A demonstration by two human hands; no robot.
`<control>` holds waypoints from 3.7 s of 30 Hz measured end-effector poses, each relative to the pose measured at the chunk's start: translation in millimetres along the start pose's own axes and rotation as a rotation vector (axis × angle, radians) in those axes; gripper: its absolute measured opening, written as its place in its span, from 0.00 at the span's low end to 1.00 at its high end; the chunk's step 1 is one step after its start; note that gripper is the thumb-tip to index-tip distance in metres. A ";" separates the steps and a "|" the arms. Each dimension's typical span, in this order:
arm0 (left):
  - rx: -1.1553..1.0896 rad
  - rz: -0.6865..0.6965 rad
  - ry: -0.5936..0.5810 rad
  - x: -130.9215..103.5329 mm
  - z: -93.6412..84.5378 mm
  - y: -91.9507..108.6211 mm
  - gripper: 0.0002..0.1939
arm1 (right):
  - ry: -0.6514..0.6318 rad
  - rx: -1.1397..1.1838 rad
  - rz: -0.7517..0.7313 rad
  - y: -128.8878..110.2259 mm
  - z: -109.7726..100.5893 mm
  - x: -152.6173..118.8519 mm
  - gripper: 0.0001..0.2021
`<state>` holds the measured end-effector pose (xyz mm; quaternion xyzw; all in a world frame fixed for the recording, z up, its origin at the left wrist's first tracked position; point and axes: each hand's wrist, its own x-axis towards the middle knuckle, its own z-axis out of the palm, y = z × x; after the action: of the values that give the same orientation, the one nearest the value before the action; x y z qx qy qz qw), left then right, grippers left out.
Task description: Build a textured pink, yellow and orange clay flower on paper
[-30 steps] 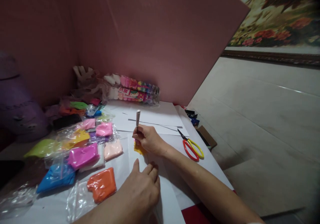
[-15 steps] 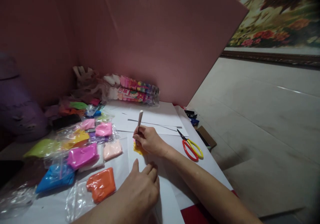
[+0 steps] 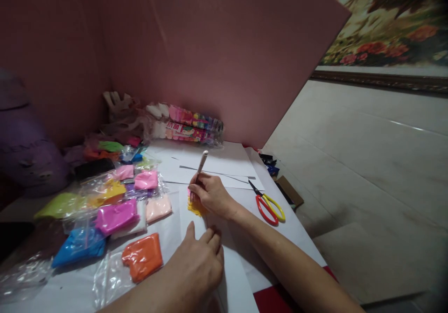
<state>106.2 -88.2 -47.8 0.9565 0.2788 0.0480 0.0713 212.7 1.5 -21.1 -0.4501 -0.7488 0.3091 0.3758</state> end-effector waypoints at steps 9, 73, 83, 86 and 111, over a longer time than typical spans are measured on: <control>0.007 -0.002 -0.031 2.2 -2.8 0.4 0.15 | -0.032 -0.028 0.013 0.1 7.6 0.2 0.05; -0.064 -0.019 -0.062 3.9 -8.0 1.8 0.10 | 0.269 0.314 0.243 -1.1 20.5 -46.0 0.05; -0.060 -0.031 -0.118 5.7 -11.9 3.6 0.12 | 0.289 0.304 0.262 -5.3 18.7 -48.3 0.05; -0.057 -0.024 -0.120 5.2 -14.0 3.6 0.12 | 0.286 0.291 0.260 -4.4 17.9 -49.5 0.05; -0.069 -0.012 -0.031 3.6 -10.3 1.9 0.10 | 0.233 0.057 -0.027 -0.3 14.4 -49.5 0.05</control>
<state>108.9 -86.7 -37.1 0.9524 0.2817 0.0423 0.1089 215.9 -45.3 -42.6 -0.4620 -0.6969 0.2711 0.4769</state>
